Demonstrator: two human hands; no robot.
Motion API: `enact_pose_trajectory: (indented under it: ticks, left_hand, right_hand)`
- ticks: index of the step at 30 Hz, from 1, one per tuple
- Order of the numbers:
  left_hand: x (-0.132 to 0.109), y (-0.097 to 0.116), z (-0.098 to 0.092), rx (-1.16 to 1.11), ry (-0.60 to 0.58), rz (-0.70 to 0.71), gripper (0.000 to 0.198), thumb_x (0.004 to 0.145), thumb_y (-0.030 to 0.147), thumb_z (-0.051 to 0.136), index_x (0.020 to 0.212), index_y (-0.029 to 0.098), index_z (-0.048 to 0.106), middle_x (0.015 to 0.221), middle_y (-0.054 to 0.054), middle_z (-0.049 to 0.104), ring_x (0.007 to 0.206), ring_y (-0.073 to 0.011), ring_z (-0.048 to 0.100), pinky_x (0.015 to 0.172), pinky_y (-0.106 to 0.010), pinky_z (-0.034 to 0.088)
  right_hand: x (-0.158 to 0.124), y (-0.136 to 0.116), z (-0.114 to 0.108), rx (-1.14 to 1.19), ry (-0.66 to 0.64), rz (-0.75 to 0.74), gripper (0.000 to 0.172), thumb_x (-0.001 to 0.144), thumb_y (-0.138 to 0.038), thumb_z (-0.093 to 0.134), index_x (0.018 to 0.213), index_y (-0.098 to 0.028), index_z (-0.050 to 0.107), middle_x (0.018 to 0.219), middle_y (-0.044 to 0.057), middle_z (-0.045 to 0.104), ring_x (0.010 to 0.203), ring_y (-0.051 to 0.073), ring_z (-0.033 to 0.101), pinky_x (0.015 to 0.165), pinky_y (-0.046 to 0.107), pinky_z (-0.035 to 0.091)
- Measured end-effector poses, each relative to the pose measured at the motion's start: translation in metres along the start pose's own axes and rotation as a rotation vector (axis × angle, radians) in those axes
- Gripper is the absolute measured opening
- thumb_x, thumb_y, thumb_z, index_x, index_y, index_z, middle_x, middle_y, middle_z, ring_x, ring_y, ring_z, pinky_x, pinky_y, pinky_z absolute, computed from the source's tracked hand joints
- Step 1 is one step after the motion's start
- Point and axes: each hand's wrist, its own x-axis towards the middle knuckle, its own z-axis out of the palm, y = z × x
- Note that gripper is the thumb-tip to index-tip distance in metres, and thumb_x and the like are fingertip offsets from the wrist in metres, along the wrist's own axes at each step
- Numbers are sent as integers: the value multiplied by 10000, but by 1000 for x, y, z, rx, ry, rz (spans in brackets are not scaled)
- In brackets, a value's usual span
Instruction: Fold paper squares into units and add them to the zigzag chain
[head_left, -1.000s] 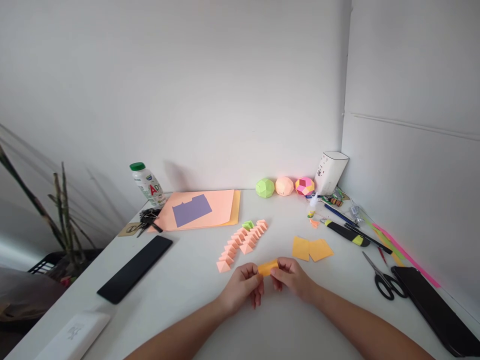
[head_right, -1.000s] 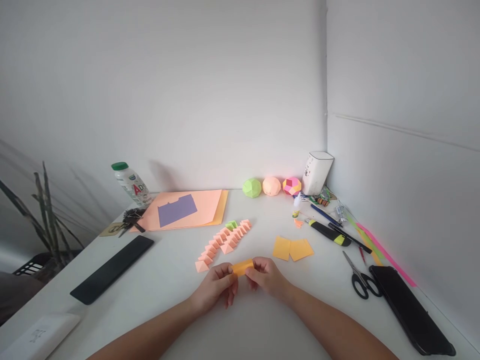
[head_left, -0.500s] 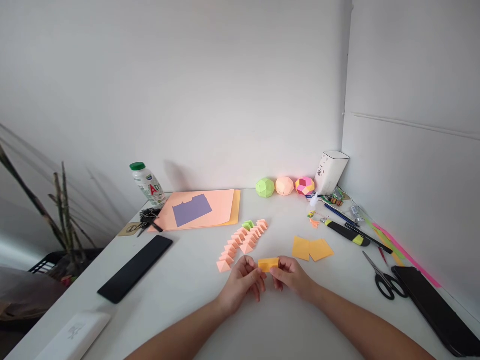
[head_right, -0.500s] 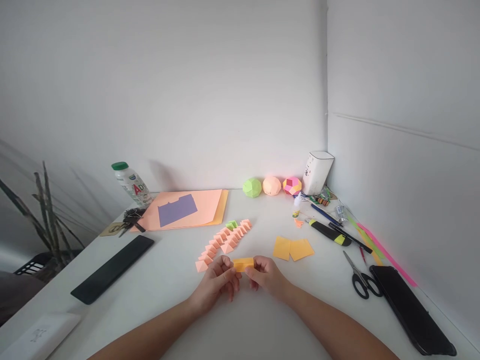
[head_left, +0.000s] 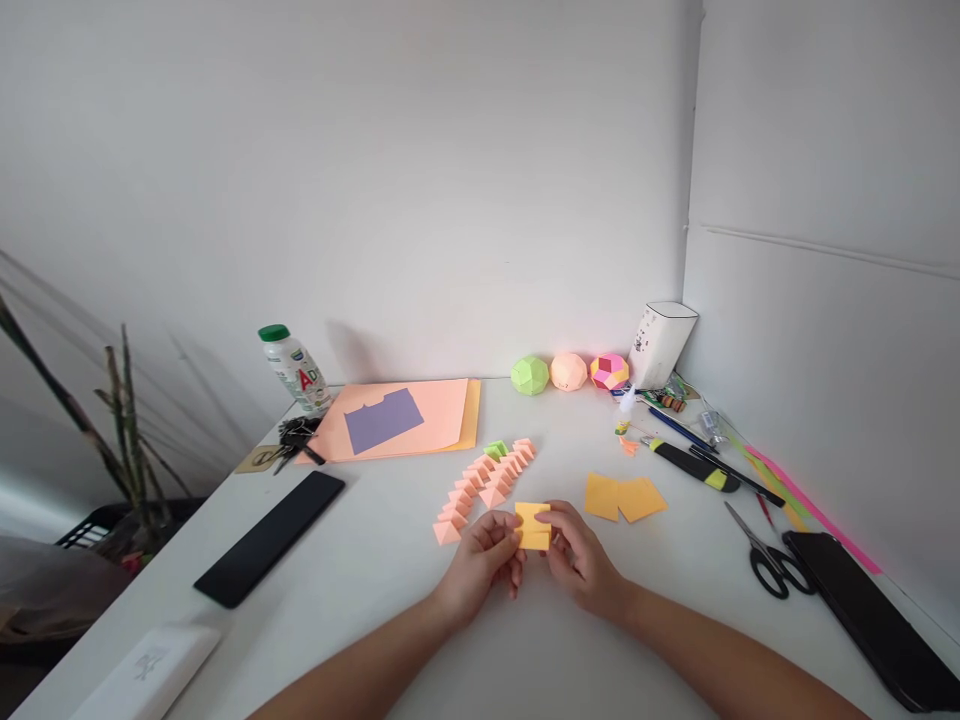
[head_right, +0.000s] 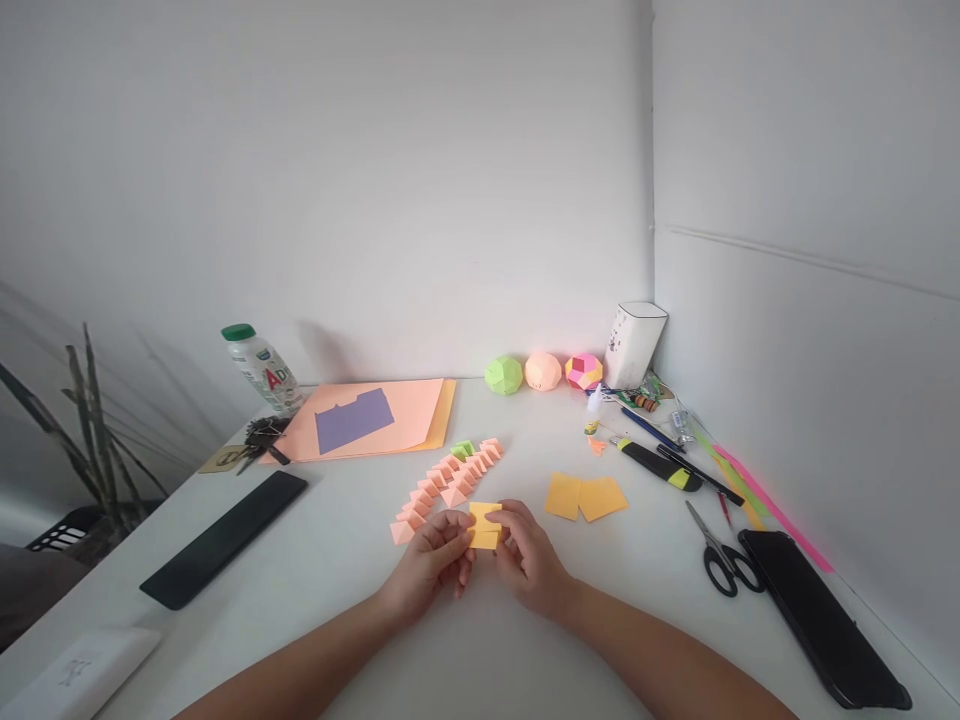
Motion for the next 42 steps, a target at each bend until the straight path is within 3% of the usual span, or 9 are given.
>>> enact_pose_trajectory:
  ticks: [5, 10, 13, 15, 23, 26, 31, 37, 42]
  left_hand:
    - [-2, 3, -2, 43, -46, -50, 349, 758, 393, 633, 997, 163, 525, 609, 36, 561, 412, -88, 509, 358, -203, 419]
    - [-5, 8, 1, 154, -93, -105, 329, 795, 481, 550, 794, 152, 561, 478, 79, 415, 313, -39, 312, 285, -169, 279]
    - [-7, 10, 4, 154, -115, -84, 333, 783, 487, 565, 728, 160, 533, 457, 95, 322, 357, -45, 262, 312, -167, 315]
    - [-7, 10, 4, 159, -119, -70, 325, 769, 481, 586, 745, 164, 520, 473, 88, 344, 391, -55, 301, 345, -175, 359]
    - [-4, 4, 0, 113, -119, -34, 334, 714, 347, 697, 800, 198, 410, 633, 77, 470, 400, -18, 320, 329, -131, 247]
    - [-5, 1, 1, 113, -98, 12, 332, 717, 323, 699, 807, 207, 401, 675, 70, 472, 444, -31, 375, 353, -136, 295]
    - [-10, 1, 4, 167, -132, 45, 308, 746, 332, 668, 972, 195, 509, 842, -10, 552, 659, -108, 529, 511, -213, 437]
    - [-13, 5, 6, 187, -192, 28, 308, 784, 315, 625, 1071, 215, 572, 964, -54, 568, 777, -159, 559, 613, -267, 457]
    - [-12, 5, 4, 89, -196, 72, 274, 755, 279, 658, 1028, 262, 634, 1018, -32, 527, 963, -207, 547, 815, -337, 454]
  right_hand:
    - [5, -3, -3, -15, 40, 57, 49, 851, -223, 467, 858, -200, 509, 1110, 98, 446, 753, 143, 527, 567, 250, 458]
    - [7, -7, -5, 48, 36, 107, 202, 867, -280, 475, 690, -187, 442, 875, 49, 509, 688, 137, 478, 540, 237, 389]
    - [6, -7, -5, 106, -24, 193, 237, 874, -312, 475, 678, -182, 448, 644, -25, 431, 546, 101, 371, 494, 225, 315]
    - [6, -6, -5, 147, -47, 250, 262, 871, -335, 482, 663, -179, 447, 576, -51, 372, 510, 91, 323, 477, 220, 279]
    - [7, -5, -8, 223, -156, 379, 269, 836, -340, 514, 639, -169, 449, 575, -51, 361, 519, 87, 306, 473, 213, 254]
    - [8, -3, -9, 218, -186, 396, 272, 814, -338, 535, 623, -171, 438, 566, -52, 351, 511, 86, 302, 464, 210, 247]
    - [8, -5, -10, 229, -223, 416, 255, 809, -373, 533, 659, -171, 490, 588, -37, 415, 513, 95, 354, 473, 214, 289]
    - [7, -3, -11, 228, -234, 415, 313, 781, -470, 552, 684, -174, 525, 592, -25, 452, 521, 108, 385, 485, 226, 316]
    - [7, 2, -10, 248, -200, 418, 299, 746, -443, 617, 676, -166, 529, 579, -41, 402, 512, 92, 340, 468, 216, 288]
